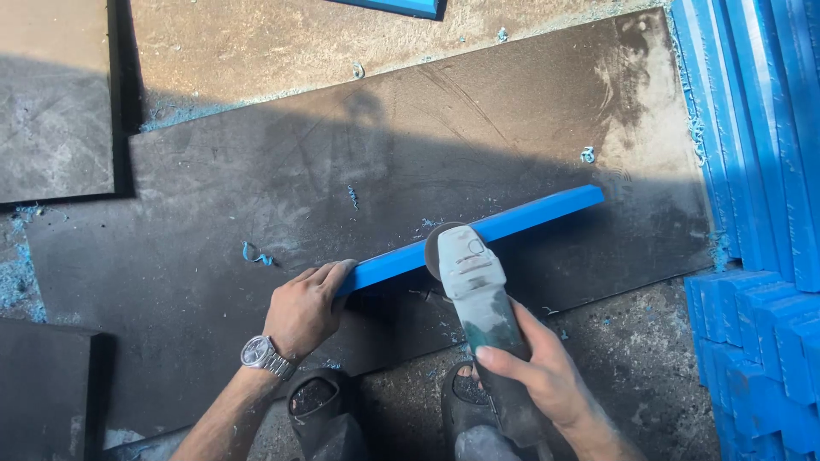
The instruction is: Using an angle grinder to smooth and finish the edges of blue plastic rectangular components.
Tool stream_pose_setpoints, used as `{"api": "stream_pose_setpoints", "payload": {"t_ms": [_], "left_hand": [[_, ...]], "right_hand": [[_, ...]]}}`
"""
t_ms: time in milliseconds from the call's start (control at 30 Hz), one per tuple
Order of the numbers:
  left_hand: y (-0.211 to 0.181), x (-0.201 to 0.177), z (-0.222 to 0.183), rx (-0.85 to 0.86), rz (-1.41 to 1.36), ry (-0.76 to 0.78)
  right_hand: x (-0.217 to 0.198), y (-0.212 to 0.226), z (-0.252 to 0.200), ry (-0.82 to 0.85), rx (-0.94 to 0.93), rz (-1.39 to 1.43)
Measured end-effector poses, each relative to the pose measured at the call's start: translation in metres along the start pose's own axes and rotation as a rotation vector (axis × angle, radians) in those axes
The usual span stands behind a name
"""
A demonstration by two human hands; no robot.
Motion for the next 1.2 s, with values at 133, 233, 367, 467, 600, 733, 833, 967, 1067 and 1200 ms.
{"api": "stream_pose_setpoints", "payload": {"t_ms": [133, 233, 367, 467, 600, 733, 833, 967, 1067, 1200], "left_hand": [[0.000, -0.002, -0.001, -0.020, -0.022, -0.009], [-0.001, 0.001, -0.003, 0.002, -0.003, -0.035], [-0.004, -0.006, -0.005, 0.062, -0.015, -0.137], [0.005, -0.008, -0.010, 0.064, 0.001, -0.141], [0.049, -0.007, -0.028, -0.094, -0.278, -0.232], [0.051, -0.018, -0.039, -0.080, -0.521, -0.414], [0.044, -0.062, -0.044, -0.185, -0.520, -0.556], [0.009, -0.134, -0.059, -0.041, -0.498, -0.681], [-0.028, -0.184, -0.070, 0.034, -0.343, -0.782], [-0.100, -0.217, -0.070, 0.305, -0.139, -0.888]], "right_hand": [[-0.034, -0.010, -0.007, -0.098, 0.198, 0.086], [-0.089, -0.020, -0.008, -0.226, 0.192, 0.147], [-0.161, -0.030, -0.005, -0.375, 0.090, 0.300], [-0.197, -0.052, -0.017, -0.521, 0.026, 0.304], [-0.191, -0.082, -0.039, -0.491, -0.123, 0.482], [-0.165, -0.081, -0.056, -0.454, -0.215, 0.390], [-0.150, -0.089, -0.057, -0.416, -0.177, 0.321], [-0.122, -0.072, -0.054, -0.411, -0.100, 0.280], [-0.115, -0.071, -0.053, -0.433, -0.062, 0.279], [-0.107, -0.084, -0.054, -0.355, -0.083, 0.285]]}}
Point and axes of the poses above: each hand's wrist, its own z-axis towards the middle knuckle, its own x-axis out of the palm, y = z × x, the point moved 8 cm from there along z, towards the middle knuckle, and after that the axes turned 10 degrees about -z, right-handed, at the moved point
